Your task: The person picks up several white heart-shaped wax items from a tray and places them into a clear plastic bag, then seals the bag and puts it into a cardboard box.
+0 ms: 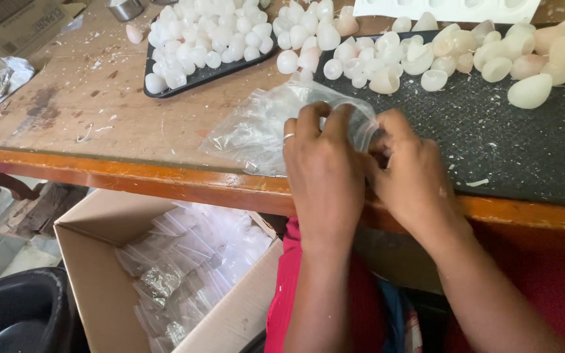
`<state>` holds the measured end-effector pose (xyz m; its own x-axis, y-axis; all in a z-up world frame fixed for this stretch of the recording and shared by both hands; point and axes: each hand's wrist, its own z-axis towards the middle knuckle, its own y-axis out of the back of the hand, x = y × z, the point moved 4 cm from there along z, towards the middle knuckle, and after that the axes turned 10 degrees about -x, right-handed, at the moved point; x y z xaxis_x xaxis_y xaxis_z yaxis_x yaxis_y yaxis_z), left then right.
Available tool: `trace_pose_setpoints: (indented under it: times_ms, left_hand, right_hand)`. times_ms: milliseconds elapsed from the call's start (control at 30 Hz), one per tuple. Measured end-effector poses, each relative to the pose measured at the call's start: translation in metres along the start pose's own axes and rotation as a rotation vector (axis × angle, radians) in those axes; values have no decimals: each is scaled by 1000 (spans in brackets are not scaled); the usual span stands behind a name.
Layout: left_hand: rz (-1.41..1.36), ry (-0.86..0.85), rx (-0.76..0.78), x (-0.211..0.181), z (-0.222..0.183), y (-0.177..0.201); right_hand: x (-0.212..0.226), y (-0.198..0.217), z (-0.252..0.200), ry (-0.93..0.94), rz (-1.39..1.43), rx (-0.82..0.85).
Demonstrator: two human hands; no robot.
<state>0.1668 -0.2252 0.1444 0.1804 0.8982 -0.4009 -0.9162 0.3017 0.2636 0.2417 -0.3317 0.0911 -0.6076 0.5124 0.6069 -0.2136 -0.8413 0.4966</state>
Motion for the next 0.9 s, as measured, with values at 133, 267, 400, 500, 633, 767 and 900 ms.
trace_pose_setpoints:
  times_ms: [133, 267, 400, 500, 633, 767, 900]
  left_hand:
    - [10, -1, 89, 29, -13, -33]
    - [61, 51, 98, 45, -18, -48]
    - [67, 118, 118, 51, -19, -53]
    - [26, 118, 104, 52, -19, -54]
    - [22, 152, 139, 51, -18, -56]
    - [60, 163, 158, 51, -20, -56]
    - [45, 193, 205, 47, -20, -51]
  right_hand:
    - [2, 25, 25, -120, -93, 102]
    - [-20, 30, 68, -56, -367, 261]
    - [-53, -10, 118, 296, -484, 390]
    - [-66, -25, 131, 514, -473, 408]
    - [-82, -30, 128, 564, -399, 361]
    - [-57, -17, 125, 371, -287, 423]
    - [-47, -12, 116, 141, 205, 641]
